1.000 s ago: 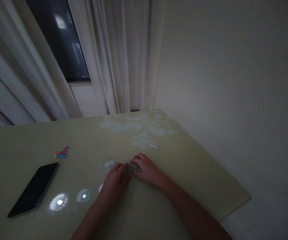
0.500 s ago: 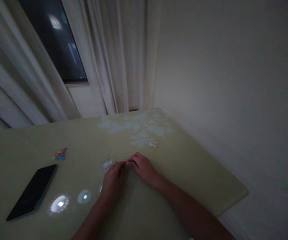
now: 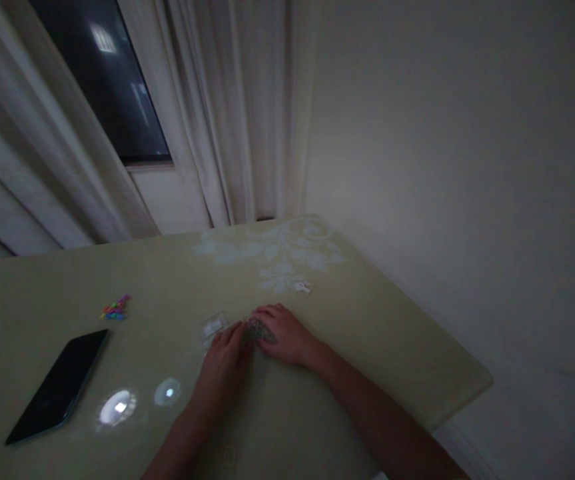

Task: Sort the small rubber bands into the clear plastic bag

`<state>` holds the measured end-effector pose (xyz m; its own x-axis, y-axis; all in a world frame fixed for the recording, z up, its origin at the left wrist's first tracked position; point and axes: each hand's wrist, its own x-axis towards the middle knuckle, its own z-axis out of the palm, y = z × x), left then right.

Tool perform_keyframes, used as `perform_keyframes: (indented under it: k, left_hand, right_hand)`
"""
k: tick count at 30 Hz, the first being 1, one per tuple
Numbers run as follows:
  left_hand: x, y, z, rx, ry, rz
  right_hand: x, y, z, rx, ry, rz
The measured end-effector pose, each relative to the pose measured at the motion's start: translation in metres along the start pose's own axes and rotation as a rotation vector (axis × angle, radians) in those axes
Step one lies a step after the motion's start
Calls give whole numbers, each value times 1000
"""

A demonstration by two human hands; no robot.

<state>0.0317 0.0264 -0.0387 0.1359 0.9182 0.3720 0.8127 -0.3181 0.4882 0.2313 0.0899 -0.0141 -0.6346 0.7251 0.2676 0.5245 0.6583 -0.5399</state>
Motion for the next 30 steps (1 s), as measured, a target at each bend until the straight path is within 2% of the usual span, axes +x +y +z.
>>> perform_keyframes:
  k: [3, 8, 11, 14, 19, 24, 30]
  left_hand:
    - [2, 0, 3, -5, 27, 8]
    - [9, 0, -1, -65, 12, -61]
    - [9, 1, -4, -105, 10, -101]
    - [8, 1, -7, -175, 14, -141]
    - [10, -2, -17, -304, -1, -277]
    - [12, -8, -25, -453, -14, -235]
    - [13, -13, -27, -502, 3, -220]
  right_hand:
    - [2, -7, 6, -70, -19, -9]
    - [8, -13, 18, -155, -14, 23]
    - [9, -13, 22, -126, 1, 31]
    - [8, -12, 19, 23, 42, 49]
    - [8, -10, 5, 238, 180, 108]
    - [7, -9, -4, 319, 244, 137]
    - [7, -8, -3, 303, 253, 147]
